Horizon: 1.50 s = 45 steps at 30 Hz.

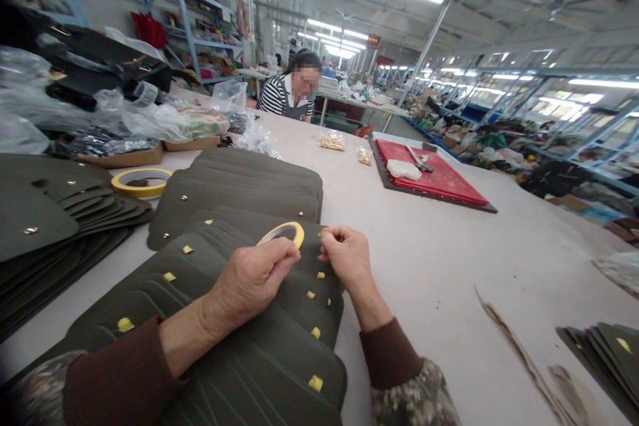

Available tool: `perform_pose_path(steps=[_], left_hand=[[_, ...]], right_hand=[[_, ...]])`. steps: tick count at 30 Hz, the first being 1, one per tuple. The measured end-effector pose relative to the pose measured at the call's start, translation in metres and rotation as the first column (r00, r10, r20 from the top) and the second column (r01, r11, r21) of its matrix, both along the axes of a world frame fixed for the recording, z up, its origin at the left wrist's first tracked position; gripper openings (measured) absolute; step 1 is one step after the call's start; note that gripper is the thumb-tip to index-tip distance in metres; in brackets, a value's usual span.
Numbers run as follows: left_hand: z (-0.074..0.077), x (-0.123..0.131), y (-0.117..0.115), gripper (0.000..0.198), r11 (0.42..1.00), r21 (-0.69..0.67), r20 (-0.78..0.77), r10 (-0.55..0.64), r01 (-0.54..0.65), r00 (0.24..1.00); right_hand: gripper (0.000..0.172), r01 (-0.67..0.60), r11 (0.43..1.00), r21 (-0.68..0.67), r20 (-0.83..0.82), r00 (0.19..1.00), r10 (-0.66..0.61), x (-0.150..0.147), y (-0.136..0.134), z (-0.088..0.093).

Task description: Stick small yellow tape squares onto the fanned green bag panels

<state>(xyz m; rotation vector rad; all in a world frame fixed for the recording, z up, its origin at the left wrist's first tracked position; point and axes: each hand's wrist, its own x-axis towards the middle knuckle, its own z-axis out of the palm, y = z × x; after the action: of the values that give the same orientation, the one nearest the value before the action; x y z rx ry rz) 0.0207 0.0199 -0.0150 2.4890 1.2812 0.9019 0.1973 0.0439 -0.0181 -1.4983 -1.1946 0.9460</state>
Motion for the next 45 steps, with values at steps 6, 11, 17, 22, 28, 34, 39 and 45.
perform_pose_path(steps=[6,11,17,22,28,34,39,45], left_hand=[[-0.005,0.004,0.007,0.01,0.995,-0.096,-0.41,-0.005,-0.038,0.912],[-0.008,0.004,0.008,0.01,0.997,-0.077,-0.434,-0.028,-0.006,0.901],[-0.008,0.003,0.006,0.012,0.996,-0.086,-0.428,-0.038,0.001,0.903],[-0.008,0.002,0.007,0.012,0.996,-0.084,-0.42,-0.041,0.006,0.906],[-0.006,0.002,0.007,0.013,0.995,-0.101,-0.398,-0.054,0.015,0.916],[-0.002,0.002,0.006,0.014,0.99,-0.139,-0.404,-0.061,0.004,0.913],[0.002,0.004,0.005,0.016,0.986,-0.168,-0.43,-0.065,-0.008,0.9],[0.004,0.003,0.005,0.015,0.982,-0.185,-0.433,-0.105,0.026,0.895]], right_hand=[[0.026,-0.122,0.986,-0.109,-0.027,0.992,0.12,0.031,0.022,-0.015],[0.019,-0.098,0.984,-0.148,0.123,0.985,0.117,0.025,0.025,-0.023],[0.013,-0.088,0.989,-0.121,0.353,0.927,0.126,0.017,0.03,-0.023],[0.016,-0.063,0.995,-0.075,0.464,0.881,0.091,0.017,0.028,-0.023],[0.021,-0.038,0.997,-0.068,0.419,0.906,0.063,0.023,0.014,-0.027],[0.023,-0.08,0.997,0.012,0.64,0.766,0.054,0.013,0.019,-0.028],[0.024,-0.064,0.997,0.034,0.616,0.788,0.029,0.025,0.026,-0.026],[0.027,-0.051,0.996,0.079,0.57,0.822,-0.003,0.051,0.025,-0.027]])
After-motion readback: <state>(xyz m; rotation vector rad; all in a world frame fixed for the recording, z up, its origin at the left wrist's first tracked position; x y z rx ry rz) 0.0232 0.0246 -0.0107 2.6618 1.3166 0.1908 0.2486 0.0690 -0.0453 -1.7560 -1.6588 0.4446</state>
